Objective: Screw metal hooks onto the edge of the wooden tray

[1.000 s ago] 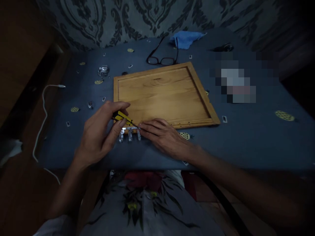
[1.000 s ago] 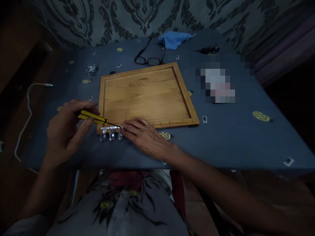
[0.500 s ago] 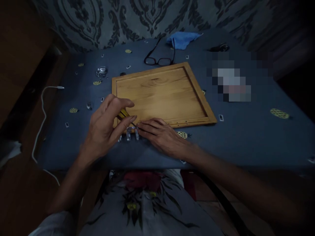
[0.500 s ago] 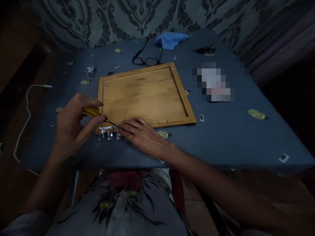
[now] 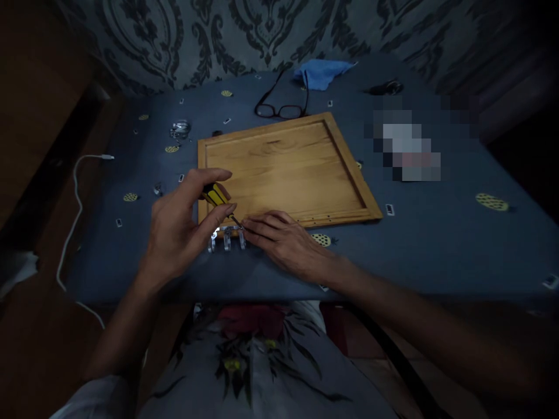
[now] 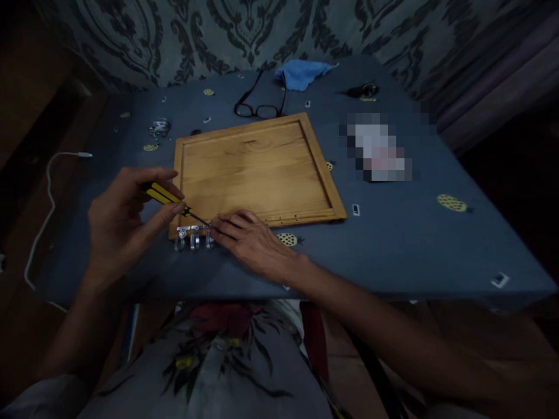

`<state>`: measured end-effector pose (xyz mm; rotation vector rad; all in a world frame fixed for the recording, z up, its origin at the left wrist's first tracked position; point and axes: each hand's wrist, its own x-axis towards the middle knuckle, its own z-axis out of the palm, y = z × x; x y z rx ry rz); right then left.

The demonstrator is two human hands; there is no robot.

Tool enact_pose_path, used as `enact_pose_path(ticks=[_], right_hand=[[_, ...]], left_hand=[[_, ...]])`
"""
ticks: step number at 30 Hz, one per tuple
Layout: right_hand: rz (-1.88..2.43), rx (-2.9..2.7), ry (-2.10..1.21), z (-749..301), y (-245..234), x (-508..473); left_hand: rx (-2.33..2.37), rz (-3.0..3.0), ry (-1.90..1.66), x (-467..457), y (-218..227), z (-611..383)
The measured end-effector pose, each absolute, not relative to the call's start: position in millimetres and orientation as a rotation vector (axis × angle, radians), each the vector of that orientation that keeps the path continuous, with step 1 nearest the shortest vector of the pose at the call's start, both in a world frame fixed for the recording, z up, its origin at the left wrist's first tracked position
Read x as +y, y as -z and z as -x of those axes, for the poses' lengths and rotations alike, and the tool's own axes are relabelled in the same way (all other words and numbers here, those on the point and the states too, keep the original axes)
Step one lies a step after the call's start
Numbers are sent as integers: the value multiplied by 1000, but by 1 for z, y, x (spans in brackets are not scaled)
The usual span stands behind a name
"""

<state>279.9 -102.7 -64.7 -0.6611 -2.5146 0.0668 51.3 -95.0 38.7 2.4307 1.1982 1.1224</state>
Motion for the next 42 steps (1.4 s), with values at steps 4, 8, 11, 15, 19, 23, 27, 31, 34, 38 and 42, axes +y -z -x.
enact_pose_path(ticks=[4, 8, 11, 15, 19, 23, 27, 31, 34, 38, 42], right_hand=[[690, -2523, -94, -279, 64, -104], [719, -2538, -101, -278, 64, -105], [706, -2536, -99, -277, 63, -105], [711, -2542, -151, -278, 63, -105], [715, -2524, -172, -278, 64, -105], [710, -2527, -140, -278, 64, -105], [693, -2530, -108, -278, 64, -104], [706, -2527, -107, -278, 65, -104], [694, -2510, -113, -277, 67, -104], [688, -2508, -76, -277, 68, -103], [675, -2506, -64, -278, 68, -103]], left_hand=[[1184, -2427, -1125, -95, -39, -51], [1192, -2449, -1120, -95, -38, -51], [1204, -2445, -1111, -95, -37, -51], [1195, -2412, -1117, -95, -34, -51], [1170, -2419, -1169, -94, -34, -52], [1082, -2400, -1118, -95, -41, -50], [1056, -2366, -1045, -96, -46, -48], [1179, -2327, -1171, -100, -51, -47], [1211, -2353, -1148, -103, -53, -46], [1189, -2390, -1071, -104, -47, -44], [1198, -2416, -1067, -104, -42, -44]])
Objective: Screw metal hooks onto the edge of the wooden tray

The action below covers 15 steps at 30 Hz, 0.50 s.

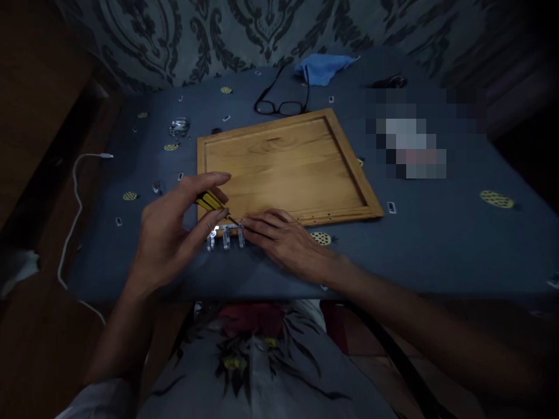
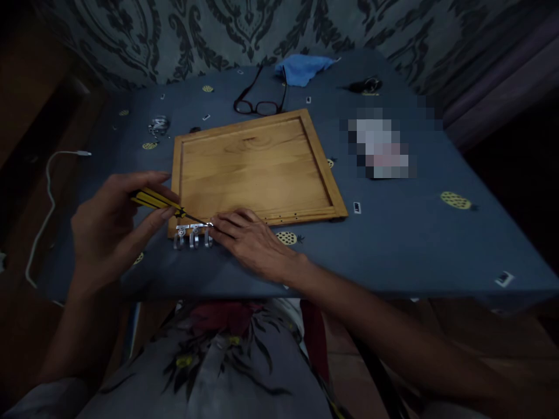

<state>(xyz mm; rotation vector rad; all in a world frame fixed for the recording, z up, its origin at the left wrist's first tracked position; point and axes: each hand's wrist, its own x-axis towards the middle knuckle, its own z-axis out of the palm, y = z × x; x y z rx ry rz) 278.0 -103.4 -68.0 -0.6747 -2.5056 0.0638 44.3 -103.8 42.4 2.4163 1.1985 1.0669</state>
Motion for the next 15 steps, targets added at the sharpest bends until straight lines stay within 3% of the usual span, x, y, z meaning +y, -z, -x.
enact_pose_path(ticks=[15], right_hand=[[676, -2487, -40, -276, 66, -104]], left_hand=[[1086, -2497, -1004, -104, -43, -49]])
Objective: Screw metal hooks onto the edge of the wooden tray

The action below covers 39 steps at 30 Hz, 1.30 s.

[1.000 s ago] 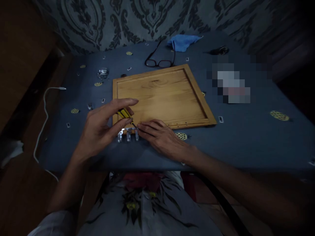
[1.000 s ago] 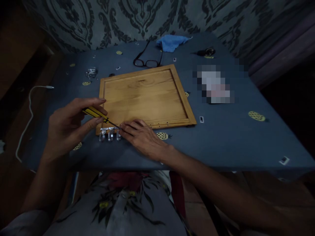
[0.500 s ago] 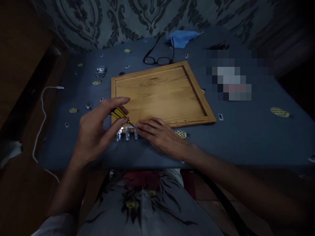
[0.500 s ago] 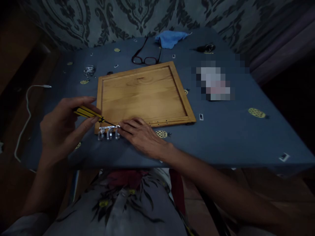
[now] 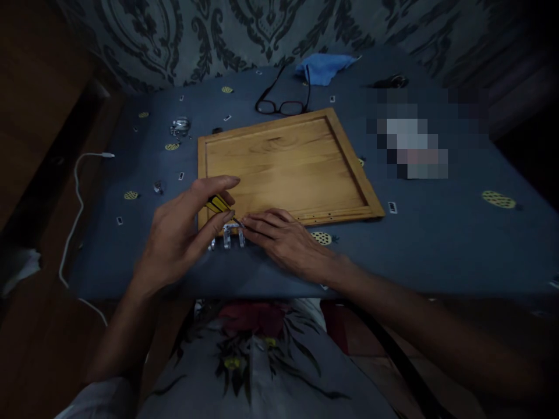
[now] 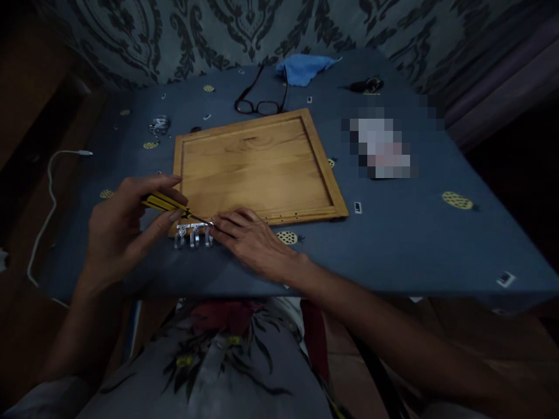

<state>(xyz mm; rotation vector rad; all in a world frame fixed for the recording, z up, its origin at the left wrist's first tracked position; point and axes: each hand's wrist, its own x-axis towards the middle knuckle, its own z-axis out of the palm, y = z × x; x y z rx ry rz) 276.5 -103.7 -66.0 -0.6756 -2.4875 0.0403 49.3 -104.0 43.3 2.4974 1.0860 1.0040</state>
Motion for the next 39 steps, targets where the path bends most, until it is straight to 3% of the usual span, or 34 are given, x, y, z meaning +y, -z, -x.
enact_pose_path(ticks=[25, 32, 39], right_hand=[[680, -2513, -77, -278, 66, -103], [679, -2500, -122, -277, 70, -102], [661, -2495, -71, -278, 71, -102]], left_hand=[[1117, -2492, -921, -97, -49, -48], [1206, -2317, -1156, -105, -61, -49], [1223, -2475, -969, -102, -54, -45]])
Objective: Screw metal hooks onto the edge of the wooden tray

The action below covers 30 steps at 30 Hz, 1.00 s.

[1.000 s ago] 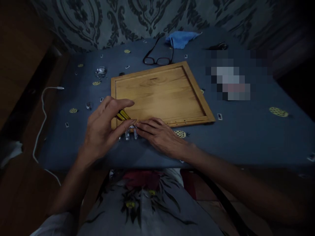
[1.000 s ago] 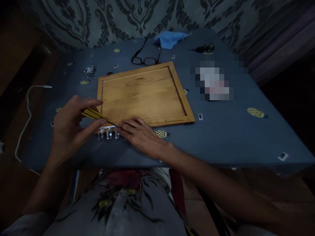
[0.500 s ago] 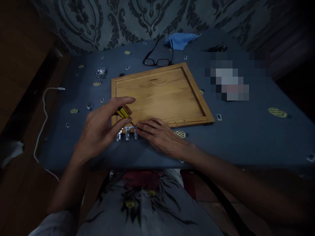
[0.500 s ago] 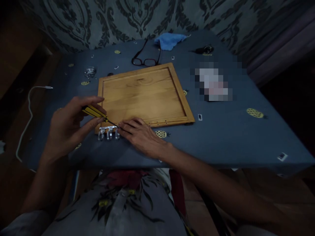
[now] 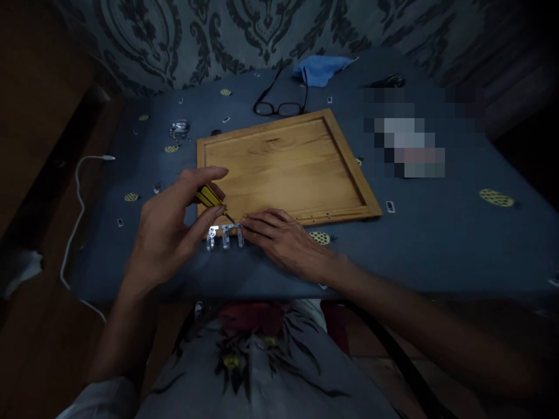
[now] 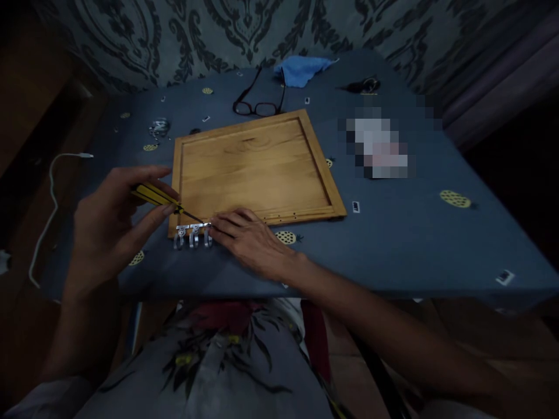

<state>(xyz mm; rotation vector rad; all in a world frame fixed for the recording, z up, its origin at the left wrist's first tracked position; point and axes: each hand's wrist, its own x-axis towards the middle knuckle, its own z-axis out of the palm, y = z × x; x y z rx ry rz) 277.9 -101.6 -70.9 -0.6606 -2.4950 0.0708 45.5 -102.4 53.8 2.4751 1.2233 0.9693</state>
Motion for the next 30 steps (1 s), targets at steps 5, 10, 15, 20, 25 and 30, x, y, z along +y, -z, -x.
enact_pose_path(ticks=[5, 10, 15, 20, 25, 30], right_hand=[[668, -2479, -65, -278, 73, -101], [670, -2487, -104, -278, 71, -102], [668, -2497, -97, -277, 69, -102], [685, -2505, -110, -277, 66, -103], [663, -2490, -68, -276, 64, -103], [692, -2503, -55, -277, 67, -103]], left_hand=[[1231, -2491, -969, -103, -51, -47], [1214, -2462, -961, -104, -48, -49], [1225, -2461, -940, -104, -46, -49], [1181, -2583, -914, -105, -48, -52], [1204, -2661, -932, -104, -48, -57], [1286, -2658, -1048, -104, -45, -62]])
